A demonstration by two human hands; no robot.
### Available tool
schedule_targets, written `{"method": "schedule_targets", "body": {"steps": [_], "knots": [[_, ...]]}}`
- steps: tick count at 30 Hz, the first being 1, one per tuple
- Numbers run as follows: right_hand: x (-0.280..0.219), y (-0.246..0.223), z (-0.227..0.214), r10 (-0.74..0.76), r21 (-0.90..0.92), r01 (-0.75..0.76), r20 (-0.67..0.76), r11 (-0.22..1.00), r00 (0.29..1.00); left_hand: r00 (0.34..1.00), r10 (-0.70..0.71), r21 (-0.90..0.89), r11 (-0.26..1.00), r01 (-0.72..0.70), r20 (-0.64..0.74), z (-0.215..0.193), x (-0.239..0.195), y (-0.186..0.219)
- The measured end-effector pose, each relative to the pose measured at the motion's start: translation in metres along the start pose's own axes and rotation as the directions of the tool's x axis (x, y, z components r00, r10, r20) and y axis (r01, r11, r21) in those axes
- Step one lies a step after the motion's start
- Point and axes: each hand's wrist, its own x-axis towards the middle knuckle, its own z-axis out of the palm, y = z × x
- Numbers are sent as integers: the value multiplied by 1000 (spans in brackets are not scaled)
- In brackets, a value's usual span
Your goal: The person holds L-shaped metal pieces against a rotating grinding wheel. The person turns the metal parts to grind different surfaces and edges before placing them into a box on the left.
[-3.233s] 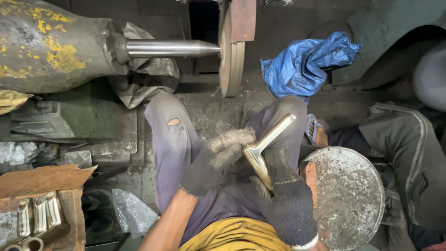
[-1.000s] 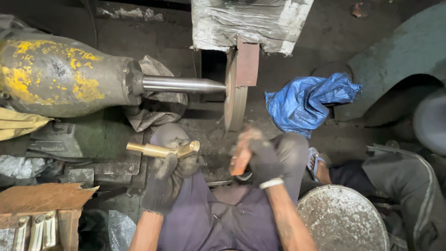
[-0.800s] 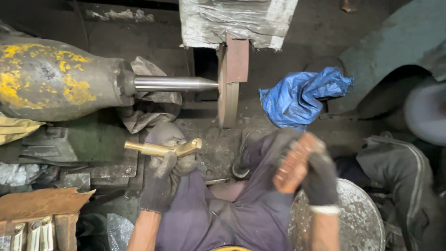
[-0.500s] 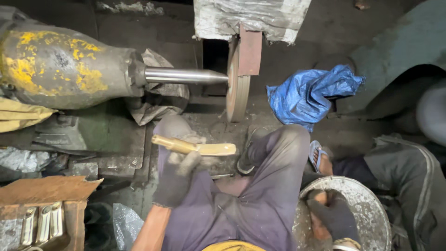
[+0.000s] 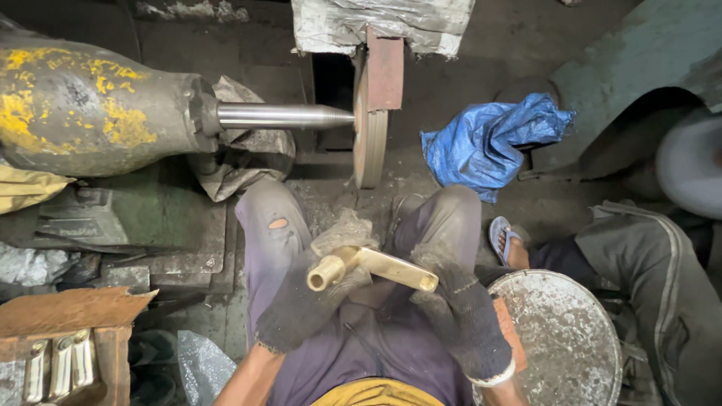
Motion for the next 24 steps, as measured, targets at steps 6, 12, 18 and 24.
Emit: {"method": "schedule_targets", "body": {"steps": [6, 12, 18, 24], "knots": [[6, 9, 3, -145, -61, 142, -51, 988, 988, 994, -12, 100, 995, 1, 113, -14, 5, -15], [40, 5, 12, 83, 129, -89, 52, 988, 995, 852, 412, 580, 625, -522, 323, -22, 37, -22], [69, 29, 27, 72, 95, -79, 83, 992, 994, 941, -284, -167, 935, 314, 183, -18, 70, -53], [89, 57, 44, 285, 43, -294, 143, 955, 948, 884, -420, -208, 864, 458, 204, -13, 91, -108]]}}
